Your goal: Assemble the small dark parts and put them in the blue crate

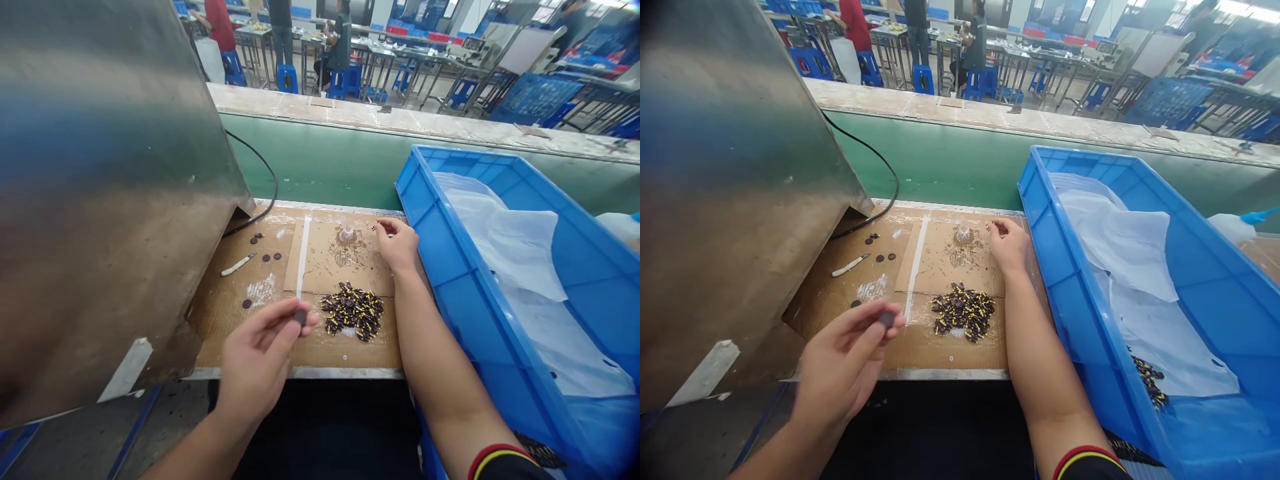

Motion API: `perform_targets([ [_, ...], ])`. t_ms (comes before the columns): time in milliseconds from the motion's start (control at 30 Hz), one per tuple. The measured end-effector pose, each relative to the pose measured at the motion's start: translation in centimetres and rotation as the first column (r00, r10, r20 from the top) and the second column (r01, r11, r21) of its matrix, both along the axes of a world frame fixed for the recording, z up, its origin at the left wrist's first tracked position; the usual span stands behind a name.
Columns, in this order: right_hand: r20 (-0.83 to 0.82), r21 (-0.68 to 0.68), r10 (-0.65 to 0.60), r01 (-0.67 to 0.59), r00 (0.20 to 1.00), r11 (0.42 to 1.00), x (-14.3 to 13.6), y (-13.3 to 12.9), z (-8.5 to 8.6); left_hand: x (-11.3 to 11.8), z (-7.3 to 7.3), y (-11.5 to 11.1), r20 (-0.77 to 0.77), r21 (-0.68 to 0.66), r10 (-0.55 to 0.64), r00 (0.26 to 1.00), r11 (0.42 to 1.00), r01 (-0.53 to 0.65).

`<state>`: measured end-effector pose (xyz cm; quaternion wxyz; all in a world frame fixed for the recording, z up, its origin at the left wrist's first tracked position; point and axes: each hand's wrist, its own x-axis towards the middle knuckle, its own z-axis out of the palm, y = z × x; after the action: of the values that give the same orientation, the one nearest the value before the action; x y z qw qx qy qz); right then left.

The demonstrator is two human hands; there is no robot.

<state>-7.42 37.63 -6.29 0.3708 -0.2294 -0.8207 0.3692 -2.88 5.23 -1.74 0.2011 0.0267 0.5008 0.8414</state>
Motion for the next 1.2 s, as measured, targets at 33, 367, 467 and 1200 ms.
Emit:
perform_targets([
  [33, -0.031, -0.108, 0.017, -0.02, 0.999, 0.994, 0.7, -0.1, 0.3, -0.7, -0.2, 1.1, 0.034, 0.04, -0.044, 0.998, 0.998, 0.043],
  [367, -0.417, -0.722, 0.276, -0.5, 0.866, 0.478, 3.6, -5.0, 2.7, -6.7, -0.9, 9.9, 0.037, 0.107, -0.215, 0.976, 0.972, 0.211],
  [467, -0.463, -0.762, 0.289, -0.543, 0.838, 0.353, 3.3, -5.5, 2.7, -8.2, -1.7, 11.3, -0.034, 0.032, -0.178, 0.983, 0.983, 0.18],
  [1200, -0.397, -0.75, 0.424, -0.554, 0.814, 0.362, 3.4, -7.7, 2.4, -8.8, -4.3, 10.8, -0.426, -0.285, -0.115, 0.897, 0.959, -0.012],
])
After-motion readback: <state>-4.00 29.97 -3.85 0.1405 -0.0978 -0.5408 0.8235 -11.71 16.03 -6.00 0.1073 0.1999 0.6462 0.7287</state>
